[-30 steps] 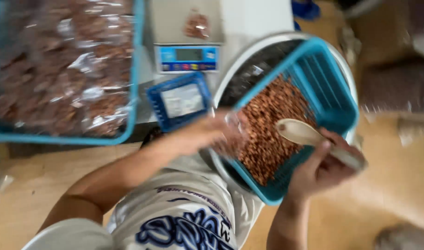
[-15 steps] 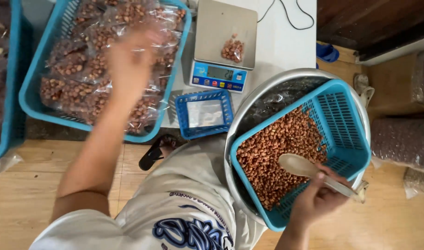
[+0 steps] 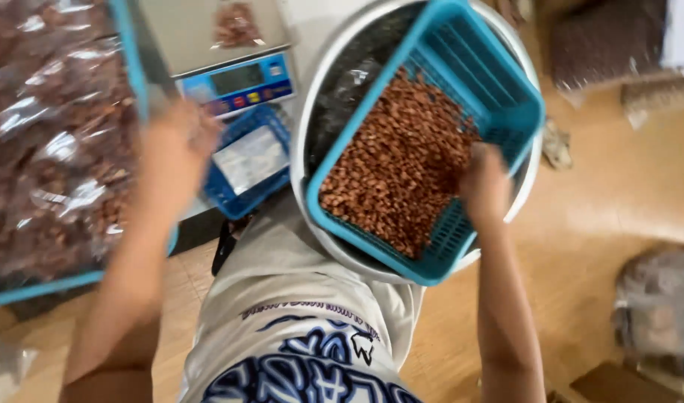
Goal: The person scoops peanuts from a blue basket into small plastic bags using a spoon, places each filled bag on a digital scale, and then moves the bag to a tray. The process is repeated multiple times.
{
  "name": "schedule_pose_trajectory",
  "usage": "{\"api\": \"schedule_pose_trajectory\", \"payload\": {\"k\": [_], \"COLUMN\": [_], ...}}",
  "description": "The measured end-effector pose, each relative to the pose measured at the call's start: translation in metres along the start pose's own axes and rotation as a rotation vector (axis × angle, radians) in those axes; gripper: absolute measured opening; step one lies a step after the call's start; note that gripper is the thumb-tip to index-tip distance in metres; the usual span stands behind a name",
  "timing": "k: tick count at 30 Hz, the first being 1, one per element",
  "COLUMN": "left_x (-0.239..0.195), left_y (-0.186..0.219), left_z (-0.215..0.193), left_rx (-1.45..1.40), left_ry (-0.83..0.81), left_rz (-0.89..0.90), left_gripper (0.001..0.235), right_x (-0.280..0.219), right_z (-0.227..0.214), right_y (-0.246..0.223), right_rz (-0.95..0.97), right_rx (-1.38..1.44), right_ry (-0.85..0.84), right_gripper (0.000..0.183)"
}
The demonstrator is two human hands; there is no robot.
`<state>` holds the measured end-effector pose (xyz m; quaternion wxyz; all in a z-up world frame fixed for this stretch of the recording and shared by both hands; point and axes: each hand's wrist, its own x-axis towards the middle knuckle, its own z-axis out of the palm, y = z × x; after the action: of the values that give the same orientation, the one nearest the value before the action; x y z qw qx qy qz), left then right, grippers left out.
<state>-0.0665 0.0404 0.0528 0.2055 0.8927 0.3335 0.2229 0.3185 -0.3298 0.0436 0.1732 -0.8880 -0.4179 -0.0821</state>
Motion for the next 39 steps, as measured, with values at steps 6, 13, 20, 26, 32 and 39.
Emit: {"api": "schedule_pose_trajectory", "payload": {"k": [6,13,20,26,32,39], "left_x": [-0.034,-0.027,0.008,0.005,0.002,0.007], "left_y": [-0.005,0.019,0.092,0.177,0.192,0.203], "left_z": [0.127,0.088,0.061,0.043,0.096,0.096], "left_rx": [0.043,-0.68,-1.494,-1.393,-1.531,-1.505], "left_ry": [-0.379,-0.088,0.169,-0.33,-0.517,-0.568], "left_rz": [0.154,-0.321,-0.546,-0.128,-0.088,-0.071], "left_gripper": [0.056,0.006,0.011,0.034,0.05,0.046], "right_x": [-0.034,-0.023,-0.005,0.018,0.012,0.015], "right_z": [0.045,0.036,-0.015,-0.077,-0.086,-0.082], "right_y": [-0.051,-0.138,-0.168,-0.147,-0.159,-0.152], "right_rz": [-0.033,0.324,0.574,0.177,-0.264,-0.012], "right_rx": [0.06,0.899,1.391,1.087,0.689,0.921], "right_ry": [-0.164,-0.07,-0.022,0.335,0.301,0.385], "right_gripper": [0.023,0.04,0.014,0.021,0.016,0.014]}}
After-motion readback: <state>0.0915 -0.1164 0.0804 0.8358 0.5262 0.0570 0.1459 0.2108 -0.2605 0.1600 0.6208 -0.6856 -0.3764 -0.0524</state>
